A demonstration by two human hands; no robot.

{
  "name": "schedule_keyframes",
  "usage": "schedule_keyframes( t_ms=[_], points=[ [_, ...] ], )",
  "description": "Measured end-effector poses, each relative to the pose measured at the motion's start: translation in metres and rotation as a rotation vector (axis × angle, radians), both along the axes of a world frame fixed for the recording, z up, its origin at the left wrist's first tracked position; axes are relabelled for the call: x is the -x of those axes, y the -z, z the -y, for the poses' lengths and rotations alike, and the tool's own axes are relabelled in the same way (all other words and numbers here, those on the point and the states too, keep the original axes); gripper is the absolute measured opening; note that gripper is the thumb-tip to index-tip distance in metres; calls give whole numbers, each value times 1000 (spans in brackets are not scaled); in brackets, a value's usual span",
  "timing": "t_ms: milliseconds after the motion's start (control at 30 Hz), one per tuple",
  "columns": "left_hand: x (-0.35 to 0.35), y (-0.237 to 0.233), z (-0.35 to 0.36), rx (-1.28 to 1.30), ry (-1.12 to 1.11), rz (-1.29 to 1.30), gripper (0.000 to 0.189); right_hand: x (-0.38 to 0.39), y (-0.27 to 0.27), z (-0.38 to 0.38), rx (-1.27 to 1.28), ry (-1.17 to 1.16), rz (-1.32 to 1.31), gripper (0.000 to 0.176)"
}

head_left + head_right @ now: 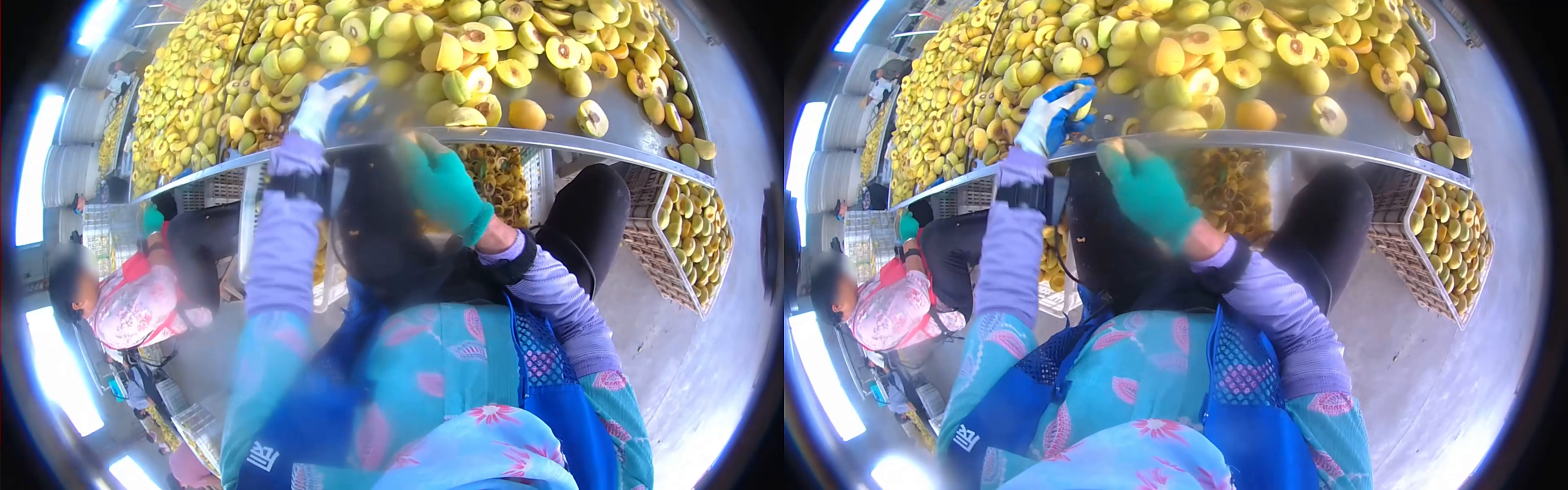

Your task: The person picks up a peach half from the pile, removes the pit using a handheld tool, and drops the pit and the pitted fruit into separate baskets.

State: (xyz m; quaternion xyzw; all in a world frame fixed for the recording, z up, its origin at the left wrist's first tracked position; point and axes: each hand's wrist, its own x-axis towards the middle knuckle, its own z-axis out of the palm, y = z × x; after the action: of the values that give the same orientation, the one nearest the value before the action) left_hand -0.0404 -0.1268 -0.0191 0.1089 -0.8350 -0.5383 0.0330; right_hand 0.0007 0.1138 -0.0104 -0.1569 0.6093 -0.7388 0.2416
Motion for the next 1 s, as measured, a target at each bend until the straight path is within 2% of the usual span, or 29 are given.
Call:
schedule_keyframes(
  t_ms=[33,133,167,233,300,367,467,533,600,667,700,800,833,900,1000],
  points=[
    [-12,-1,-7,-196,3,-132,28,-3,2,7,15,-8,-90,34],
    [-36,1,-54,5,-158,-241,31,-12,-3,9,-50,11,-268,33],
    [-40,5,-57,171,-144,-245,31,-14,-2,8,-87,17,-267,32],
    [-54,-15,-84,777,-18,-454,29,-14,6,5,-166,41,-265,32],
    [-60,-20,-100,669,-8,-581,29,-11,14,-2,-217,86,-410,34],
    [-64,-34,-102,745,101,-678,28,-9,20,-3,-230,105,-474,35],
    [-71,-28,-101,462,27,-495,28,-8,15,-1,-221,64,-363,37],
    [-72,-15,-104,-32,-50,-395,28,-10,-10,-8,-272,-20,-174,38],
    [-71,-14,-107,26,-56,-424,28,-13,-14,-7,-253,-20,-116,38],
    [-71,-24,-110,639,2,-575,27,-17,-14,-5,-218,-17,-86,38],
    [-69,-17,-113,552,-79,-548,26,-19,-13,-4,-191,-14,-87,38],
    [-64,-7,-123,-158,-217,-437,30,-22,-4,1,-71,18,-7,39],
    [-63,-9,-126,-294,-253,-414,30,-22,1,3,-25,33,33,39],
    [-63,-15,-129,-565,-329,-364,32,-28,8,8,-29,115,-158,40],
    [-62,-8,-122,-211,-239,-439,32,-39,8,6,-70,193,-308,42]
  ],
)
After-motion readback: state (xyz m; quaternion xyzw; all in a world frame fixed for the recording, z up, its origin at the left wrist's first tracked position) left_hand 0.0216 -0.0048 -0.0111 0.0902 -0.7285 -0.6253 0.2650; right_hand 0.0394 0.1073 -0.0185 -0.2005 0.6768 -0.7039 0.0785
